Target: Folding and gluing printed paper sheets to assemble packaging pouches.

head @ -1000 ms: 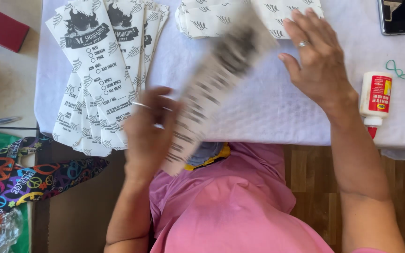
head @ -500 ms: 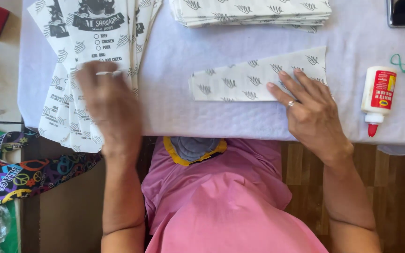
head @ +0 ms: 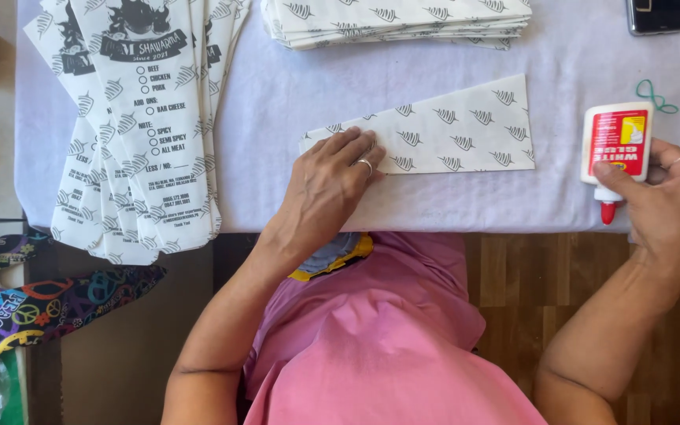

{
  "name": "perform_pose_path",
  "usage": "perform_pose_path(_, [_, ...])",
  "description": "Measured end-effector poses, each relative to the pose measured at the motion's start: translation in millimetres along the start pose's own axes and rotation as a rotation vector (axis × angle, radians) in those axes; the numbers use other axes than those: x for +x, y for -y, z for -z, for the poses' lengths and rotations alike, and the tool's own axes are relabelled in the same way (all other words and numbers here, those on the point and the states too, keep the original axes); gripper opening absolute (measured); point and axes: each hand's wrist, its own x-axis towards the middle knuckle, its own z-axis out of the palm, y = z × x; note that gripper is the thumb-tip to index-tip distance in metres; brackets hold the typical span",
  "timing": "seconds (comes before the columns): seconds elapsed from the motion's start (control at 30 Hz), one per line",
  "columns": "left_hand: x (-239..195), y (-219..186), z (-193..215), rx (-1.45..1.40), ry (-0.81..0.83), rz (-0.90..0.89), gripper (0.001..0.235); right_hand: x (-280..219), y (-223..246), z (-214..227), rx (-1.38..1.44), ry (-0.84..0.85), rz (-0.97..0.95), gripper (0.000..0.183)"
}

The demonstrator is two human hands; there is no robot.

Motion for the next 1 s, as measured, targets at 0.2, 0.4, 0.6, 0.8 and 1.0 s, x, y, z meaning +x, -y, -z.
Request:
perform_pose_path(0.2, [12.4, 4.5, 14.7, -0.026, 0.064, 0.008, 0.013, -16.8, 20.9, -19.2, 0.994, -0.042, 0.010, 0.066])
perform_pose_path(0.4, [18.6, 15.0, 9.2, -0.037, 0.134, 0.188, 0.013, -47.1, 36.1, -81.5, 0.730, -0.127, 0.284, 0.045])
perform_pose_path(0.6, [21.4, 18.5, 9.2, -0.022, 0.179, 0.205, 0.016, -49.4, 53.6, -108.1, 0.574, 0.000, 0.320, 0.050])
perform_pose_path(0.8, [22.6, 17.7, 13.9, -0.064, 0.190, 0.223, 0.018, -29.5, 4.8, -65.6, 0.597, -0.195, 0.334, 0.051])
perform_pose_path(1.0, [24.2, 20.1, 16.2, -0.081, 0.191, 0.201, 0.015, -16.7, -45.4, -17.0, 0.645, -0.196, 0.570, 0.063])
